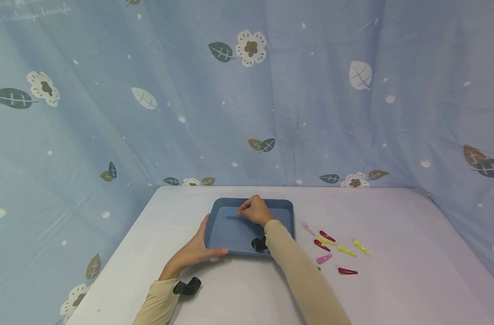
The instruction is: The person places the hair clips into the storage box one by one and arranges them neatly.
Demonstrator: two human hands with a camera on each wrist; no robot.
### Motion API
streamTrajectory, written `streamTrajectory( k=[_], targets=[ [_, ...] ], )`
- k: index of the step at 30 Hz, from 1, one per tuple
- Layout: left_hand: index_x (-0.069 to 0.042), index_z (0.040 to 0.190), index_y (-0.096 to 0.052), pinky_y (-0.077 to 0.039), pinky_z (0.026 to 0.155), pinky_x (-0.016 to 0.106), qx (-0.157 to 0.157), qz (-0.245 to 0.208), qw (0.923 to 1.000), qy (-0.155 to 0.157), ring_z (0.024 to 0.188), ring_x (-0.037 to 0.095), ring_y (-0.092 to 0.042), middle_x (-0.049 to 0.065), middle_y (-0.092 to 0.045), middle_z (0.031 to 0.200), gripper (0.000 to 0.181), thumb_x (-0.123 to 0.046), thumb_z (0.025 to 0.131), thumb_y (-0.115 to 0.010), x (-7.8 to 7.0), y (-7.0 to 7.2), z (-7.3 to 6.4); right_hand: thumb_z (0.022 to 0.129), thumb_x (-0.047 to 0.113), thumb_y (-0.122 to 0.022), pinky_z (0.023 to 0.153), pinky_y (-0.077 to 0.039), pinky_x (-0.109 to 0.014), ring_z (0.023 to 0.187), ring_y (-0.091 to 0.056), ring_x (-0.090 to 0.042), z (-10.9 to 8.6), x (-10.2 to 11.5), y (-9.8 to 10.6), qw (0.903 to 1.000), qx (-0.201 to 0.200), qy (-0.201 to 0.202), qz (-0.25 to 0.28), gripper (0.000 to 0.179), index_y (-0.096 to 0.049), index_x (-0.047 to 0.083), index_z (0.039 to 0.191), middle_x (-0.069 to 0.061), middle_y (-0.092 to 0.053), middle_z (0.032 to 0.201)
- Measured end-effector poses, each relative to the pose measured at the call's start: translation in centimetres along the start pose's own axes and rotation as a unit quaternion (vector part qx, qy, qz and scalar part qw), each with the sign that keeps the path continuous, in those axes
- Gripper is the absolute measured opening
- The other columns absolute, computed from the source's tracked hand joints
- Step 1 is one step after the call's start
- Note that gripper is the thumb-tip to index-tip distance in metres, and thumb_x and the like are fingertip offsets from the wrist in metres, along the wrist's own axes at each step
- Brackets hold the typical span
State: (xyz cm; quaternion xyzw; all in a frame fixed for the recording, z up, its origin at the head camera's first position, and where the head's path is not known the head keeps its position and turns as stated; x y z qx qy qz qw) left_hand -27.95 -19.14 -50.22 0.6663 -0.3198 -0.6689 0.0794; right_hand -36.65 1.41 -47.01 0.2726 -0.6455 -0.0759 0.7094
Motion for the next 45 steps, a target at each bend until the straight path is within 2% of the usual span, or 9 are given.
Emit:
streamTrajectory(
  k=[8, 14, 22, 29, 36, 45],
  targets=[
    [-0.011, 0.166, 0.012, -0.025, 0.123, 0.065, 0.003, -0.001, 1.0, -0.008, 0.159, 0.043, -0.017, 0.018, 0.0, 0.175, 0.138, -0.049, 0.078, -0.087, -0.1, -0.1, 0.1, 0.088, 0.012, -0.082, 0.086, -0.06, -0.04, 0.097, -0.073, -0.022, 0.3, -0.6, -0.4, 0.9997, -0.016, -0.011, -0.014, 0.007, -0.084, 0.006, 0.09, -0.01, -0.08, 0.103],
    [-0.011, 0.166, 0.011, -0.026, 0.123, 0.065, 0.001, -0.003, 1.0, -0.006, 0.159, 0.042, -0.019, 0.018, -0.001, 0.175, 0.138, -0.05, 0.077, -0.087, -0.4, -0.1, 0.0, 0.087, 0.009, -0.082, 0.086, -0.06, -0.041, 0.099, -0.073, -0.026, 0.3, -0.6, -0.6, 0.9994, -0.029, -0.008, -0.015, 0.005, -0.084, 0.005, 0.089, -0.012, -0.08, 0.103],
    [-0.011, 0.166, 0.011, -0.026, 0.123, 0.064, 0.0, -0.001, 1.0, -0.007, 0.158, 0.042, -0.02, 0.019, -0.002, 0.175, 0.138, -0.049, 0.077, -0.088, -0.3, -0.1, 0.1, 0.086, 0.012, -0.084, 0.088, -0.059, -0.042, 0.097, -0.072, -0.025, 0.9, -1.3, -0.9, 0.9982, -0.044, -0.025, -0.034, 0.005, -0.085, 0.007, 0.089, -0.01, -0.081, 0.099],
    [-0.011, 0.166, 0.011, -0.025, 0.123, 0.064, 0.001, -0.006, 0.9999, -0.011, 0.159, 0.041, -0.02, 0.018, -0.002, 0.175, 0.138, -0.047, 0.077, -0.088, -0.2, -0.1, 0.2, 0.087, 0.012, -0.083, 0.091, -0.059, -0.044, 0.1, -0.072, -0.027, 1.2, -1.4, -1.1, 0.998, -0.043, -0.029, -0.036, 0.005, -0.085, 0.008, 0.088, -0.01, -0.081, 0.099],
    [-0.011, 0.166, 0.012, -0.026, 0.123, 0.064, 0.003, -0.004, 0.9999, -0.012, 0.158, 0.04, -0.022, 0.018, -0.002, 0.175, 0.138, -0.048, 0.078, -0.088, -0.3, -0.1, 0.2, 0.086, 0.012, -0.084, 0.089, -0.059, -0.044, 0.094, -0.072, -0.023, 1.4, -1.1, -1.3, 0.9973, -0.045, -0.021, -0.053, 0.004, -0.085, 0.008, 0.087, -0.008, -0.081, 0.094],
    [-0.012, 0.166, 0.011, -0.027, 0.123, 0.063, 0.004, -0.011, 0.9998, -0.018, 0.158, 0.038, -0.023, 0.016, -0.002, 0.175, 0.136, -0.044, 0.079, -0.088, -0.3, 0.0, 0.2, 0.084, 0.013, -0.085, 0.089, -0.058, -0.044, 0.095, -0.072, -0.023, 1.5, -1.2, -1.5, 0.9965, -0.052, -0.028, -0.06, 0.004, -0.085, 0.01, 0.086, -0.008, -0.081, 0.096]
  ],
)
Point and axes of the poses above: each hand's wrist, its own z-axis towards the middle knuckle, its own y-axis out of the back of the hand, x = y × z, the point moved 6 cm from there along z, towards the middle knuckle
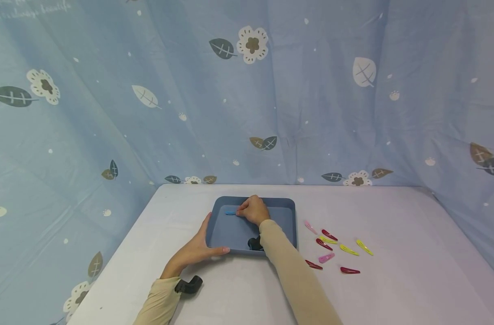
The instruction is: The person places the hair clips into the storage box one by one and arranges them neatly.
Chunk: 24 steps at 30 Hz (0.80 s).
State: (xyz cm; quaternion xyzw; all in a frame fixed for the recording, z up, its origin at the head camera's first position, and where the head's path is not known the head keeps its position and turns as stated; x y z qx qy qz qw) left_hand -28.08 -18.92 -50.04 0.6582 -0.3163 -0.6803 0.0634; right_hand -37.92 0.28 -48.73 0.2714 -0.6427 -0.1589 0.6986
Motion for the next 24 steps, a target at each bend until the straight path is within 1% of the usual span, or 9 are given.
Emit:
streamTrajectory(
  k=[6, 15, 24],
  targets=[
    [-0.012, 0.166, 0.011, -0.026, 0.123, 0.063, -0.002, 0.003, 1.0, 0.0, 0.158, 0.038, -0.022, 0.016, -0.002, 0.175, 0.136, -0.044, 0.079, -0.088, -0.02, 0.04, -0.07, 0.085, 0.013, -0.085, 0.09, -0.058, -0.044, 0.095, -0.072, -0.024, -0.09, 0.12, -0.02, 1.0, 0.002, -0.002, 0.001, 0.003, -0.085, 0.01, 0.085, -0.008, -0.081, 0.096],
    [-0.012, 0.166, 0.012, -0.026, 0.123, 0.064, 0.0, 0.003, 1.0, 0.001, 0.158, 0.039, -0.022, 0.017, -0.003, 0.175, 0.137, -0.046, 0.078, -0.088, -0.25, 0.01, -0.06, 0.085, 0.012, -0.085, 0.091, -0.058, -0.046, 0.098, -0.073, -0.027, -0.26, 0.26, 0.15, 0.9999, -0.007, 0.004, -0.009, 0.005, -0.085, 0.008, 0.088, -0.009, -0.081, 0.097],
    [-0.012, 0.166, 0.012, -0.027, 0.123, 0.064, 0.003, -0.001, 1.0, -0.004, 0.158, 0.04, -0.022, 0.017, -0.002, 0.175, 0.136, -0.044, 0.079, -0.088, -0.03, -0.03, -0.02, 0.085, 0.011, -0.084, 0.092, -0.058, -0.046, 0.099, -0.073, -0.028, -0.54, 0.6, 0.27, 0.9999, -0.007, 0.01, -0.007, 0.005, -0.085, 0.008, 0.089, -0.009, -0.081, 0.097]
  ],
)
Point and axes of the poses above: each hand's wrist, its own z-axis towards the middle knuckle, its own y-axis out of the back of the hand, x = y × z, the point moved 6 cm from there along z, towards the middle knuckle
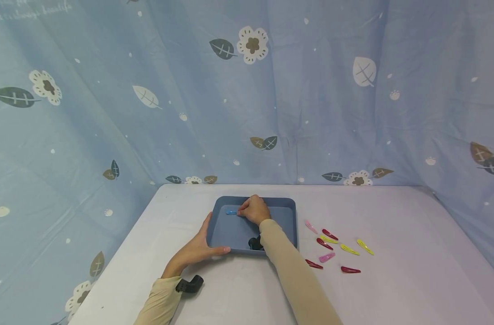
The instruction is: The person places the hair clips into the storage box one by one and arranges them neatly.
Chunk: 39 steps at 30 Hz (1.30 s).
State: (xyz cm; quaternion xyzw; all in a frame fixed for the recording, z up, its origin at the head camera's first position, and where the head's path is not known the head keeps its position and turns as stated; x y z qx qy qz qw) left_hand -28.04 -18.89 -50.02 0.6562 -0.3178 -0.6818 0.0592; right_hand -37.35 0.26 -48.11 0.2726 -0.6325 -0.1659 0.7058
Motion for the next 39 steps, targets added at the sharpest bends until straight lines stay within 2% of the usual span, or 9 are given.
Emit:
streamTrajectory(
  k=[8, 12, 16, 18, 21, 23, 24, 30, 39],
  targets=[
    [-0.012, 0.166, 0.012, -0.026, 0.123, 0.064, 0.0, 0.004, 1.0, -0.001, 0.158, 0.04, -0.021, 0.016, 0.0, 0.175, 0.136, -0.044, 0.079, -0.088, 0.2, -0.1, 0.1, 0.088, 0.014, -0.083, 0.089, -0.059, -0.044, 0.101, -0.072, -0.027, -0.2, -0.4, 0.5, 0.9997, 0.011, -0.006, 0.022, 0.013, -0.084, 0.005, 0.097, -0.012, -0.08, 0.104],
    [-0.012, 0.166, 0.012, -0.025, 0.123, 0.065, -0.003, 0.005, 1.0, 0.004, 0.159, 0.04, -0.02, 0.016, -0.001, 0.175, 0.137, -0.046, 0.078, -0.088, 0.2, -0.1, 0.0, 0.09, 0.016, -0.081, 0.08, -0.058, -0.037, 0.096, -0.071, -0.025, -0.2, -0.4, 1.5, 0.9992, 0.01, -0.009, 0.037, 0.015, -0.084, 0.005, 0.099, -0.014, -0.08, 0.107],
    [-0.012, 0.166, 0.011, -0.025, 0.124, 0.065, -0.004, 0.003, 1.0, 0.003, 0.159, 0.04, -0.019, 0.016, -0.002, 0.175, 0.137, -0.045, 0.078, -0.089, 0.1, 0.0, 0.1, 0.092, 0.017, -0.079, 0.073, -0.051, -0.03, 0.088, -0.066, -0.019, -0.3, 0.2, 3.1, 0.998, 0.004, 0.005, 0.063, 0.017, -0.083, 0.005, 0.103, -0.013, -0.078, 0.11],
    [-0.012, 0.166, 0.011, -0.025, 0.124, 0.065, -0.004, 0.005, 1.0, 0.002, 0.159, 0.04, -0.019, 0.017, -0.002, 0.175, 0.138, -0.044, 0.078, -0.089, 0.1, 0.0, 0.1, 0.093, 0.019, -0.078, 0.07, -0.046, -0.029, 0.078, -0.058, -0.016, -0.4, 0.6, 3.9, 0.9972, 0.002, 0.013, 0.074, 0.019, -0.082, 0.006, 0.106, -0.01, -0.076, 0.098],
    [-0.011, 0.166, 0.011, -0.024, 0.124, 0.065, -0.006, 0.007, 0.9999, 0.004, 0.159, 0.04, -0.018, 0.017, -0.002, 0.175, 0.138, -0.045, 0.077, -0.09, 0.1, 0.0, 0.1, 0.095, 0.021, -0.076, 0.064, -0.04, -0.029, 0.064, -0.045, -0.014, -0.7, 1.2, 5.1, 0.9965, -0.004, 0.028, 0.078, 0.021, -0.081, 0.006, 0.109, -0.003, -0.061, 0.072],
    [-0.011, 0.166, 0.01, -0.024, 0.124, 0.065, -0.008, 0.007, 0.9999, 0.006, 0.159, 0.04, -0.019, 0.016, -0.002, 0.175, 0.138, -0.045, 0.077, -0.09, 0.1, -0.1, 0.1, 0.096, 0.021, -0.075, 0.06, -0.037, -0.03, 0.058, -0.039, -0.016, -1.1, 1.7, 5.9, 0.9958, -0.008, 0.04, 0.083, 0.021, -0.08, 0.006, 0.109, -0.001, -0.051, 0.062],
    [-0.011, 0.166, 0.01, -0.024, 0.124, 0.065, -0.009, 0.008, 0.9999, 0.007, 0.159, 0.04, -0.019, 0.016, -0.002, 0.175, 0.138, -0.045, 0.076, -0.09, 0.1, -0.1, 0.1, 0.096, 0.021, -0.075, 0.059, -0.037, -0.029, 0.057, -0.04, -0.015, -1.3, 2.0, 6.3, 0.9955, -0.012, 0.047, 0.082, 0.02, -0.08, 0.005, 0.108, -0.001, -0.05, 0.06],
    [-0.011, 0.166, 0.01, -0.023, 0.124, 0.066, -0.009, 0.004, 0.9999, 0.007, 0.16, 0.041, -0.018, 0.017, -0.002, 0.175, 0.138, -0.045, 0.077, -0.09, 0.1, -0.2, 0.1, 0.097, 0.021, -0.073, 0.057, -0.041, -0.029, 0.063, -0.048, -0.017, -2.6, 3.5, 8.4, 0.9942, -0.024, 0.077, 0.072, 0.02, -0.08, 0.006, 0.108, -0.009, -0.062, 0.072],
    [-0.012, 0.167, 0.009, -0.021, 0.125, 0.066, -0.01, 0.004, 0.9999, 0.013, 0.16, 0.041, -0.015, 0.017, -0.002, 0.175, 0.138, -0.046, 0.076, -0.09, -0.3, 0.1, -0.2, 0.099, 0.023, -0.071, 0.061, -0.043, -0.029, 0.07, -0.052, -0.02, -5.6, 4.6, 11.5, 0.9933, -0.031, 0.088, 0.069, 0.021, -0.079, 0.01, 0.112, -0.007, -0.067, 0.082]
  ],
)
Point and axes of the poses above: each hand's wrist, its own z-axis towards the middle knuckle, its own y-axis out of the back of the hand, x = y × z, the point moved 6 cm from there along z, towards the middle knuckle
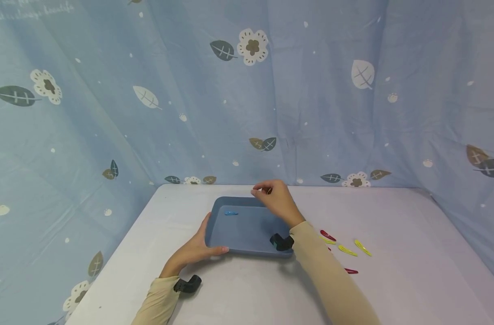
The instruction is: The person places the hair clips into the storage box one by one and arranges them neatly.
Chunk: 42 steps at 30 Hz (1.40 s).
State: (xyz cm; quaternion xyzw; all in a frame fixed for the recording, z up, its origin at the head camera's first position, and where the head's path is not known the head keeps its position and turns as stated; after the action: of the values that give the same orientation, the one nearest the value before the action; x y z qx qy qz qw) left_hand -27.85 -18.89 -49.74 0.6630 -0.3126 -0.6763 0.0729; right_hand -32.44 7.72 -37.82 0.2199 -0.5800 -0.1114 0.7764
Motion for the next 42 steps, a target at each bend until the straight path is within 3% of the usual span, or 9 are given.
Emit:
streamTrajectory(
  k=[9, 16, 23, 33, 42],
  targets=[
    [-0.013, 0.167, 0.009, -0.021, 0.125, 0.066, -0.001, 0.01, 0.9999, 0.005, 0.161, 0.041, -0.012, 0.015, 0.0, 0.176, 0.138, -0.048, 0.076, -0.089, 0.5, 0.1, 0.2, 0.1, 0.024, -0.071, 0.061, -0.041, -0.027, 0.069, -0.05, -0.019, -2.6, -0.2, 4.1, 0.9989, -0.038, 0.007, -0.028, 0.022, -0.079, 0.01, 0.113, -0.008, -0.06, 0.077],
    [-0.013, 0.167, 0.008, -0.021, 0.125, 0.066, -0.002, 0.002, 1.0, -0.004, 0.161, 0.041, -0.013, 0.015, -0.001, 0.176, 0.137, -0.045, 0.077, -0.09, 0.6, 0.0, 0.1, 0.1, 0.026, -0.071, 0.063, -0.042, -0.026, 0.074, -0.051, -0.018, -5.0, -0.9, 6.8, 0.9951, -0.074, -0.009, -0.065, 0.024, -0.078, 0.009, 0.115, -0.006, -0.064, 0.083],
    [-0.016, 0.167, 0.009, -0.021, 0.125, 0.065, -0.003, 0.004, 0.9999, 0.016, 0.161, 0.04, -0.01, 0.013, 0.0, 0.176, 0.138, -0.047, 0.076, -0.09, 0.9, 0.0, -0.3, 0.1, 0.023, -0.071, 0.059, -0.037, -0.027, 0.069, -0.048, -0.016, -7.0, -1.5, 8.5, 0.9903, -0.095, -0.001, -0.101, 0.021, -0.078, 0.007, 0.112, -0.006, -0.055, 0.077],
    [-0.014, 0.167, 0.009, -0.019, 0.125, 0.066, -0.003, 0.002, 1.0, 0.005, 0.162, 0.04, -0.009, 0.014, 0.001, 0.176, 0.139, -0.047, 0.076, -0.09, 0.5, 0.1, -0.1, 0.098, 0.023, -0.073, 0.057, -0.036, -0.026, 0.072, -0.049, -0.011, -9.0, -3.8, 10.0, 0.9833, -0.126, -0.009, -0.131, 0.021, -0.079, 0.007, 0.11, -0.005, -0.06, 0.078],
    [-0.015, 0.167, 0.01, -0.018, 0.126, 0.065, -0.002, 0.003, 1.0, 0.006, 0.162, 0.039, -0.008, 0.012, 0.001, 0.176, 0.139, -0.046, 0.076, -0.09, 0.8, 0.1, 0.0, 0.097, 0.02, -0.074, 0.059, -0.039, -0.023, 0.074, -0.05, -0.009, -9.8, -5.6, 10.6, 0.9792, -0.13, -0.027, -0.154, 0.021, -0.079, 0.003, 0.108, -0.006, -0.062, 0.081]
  ],
)
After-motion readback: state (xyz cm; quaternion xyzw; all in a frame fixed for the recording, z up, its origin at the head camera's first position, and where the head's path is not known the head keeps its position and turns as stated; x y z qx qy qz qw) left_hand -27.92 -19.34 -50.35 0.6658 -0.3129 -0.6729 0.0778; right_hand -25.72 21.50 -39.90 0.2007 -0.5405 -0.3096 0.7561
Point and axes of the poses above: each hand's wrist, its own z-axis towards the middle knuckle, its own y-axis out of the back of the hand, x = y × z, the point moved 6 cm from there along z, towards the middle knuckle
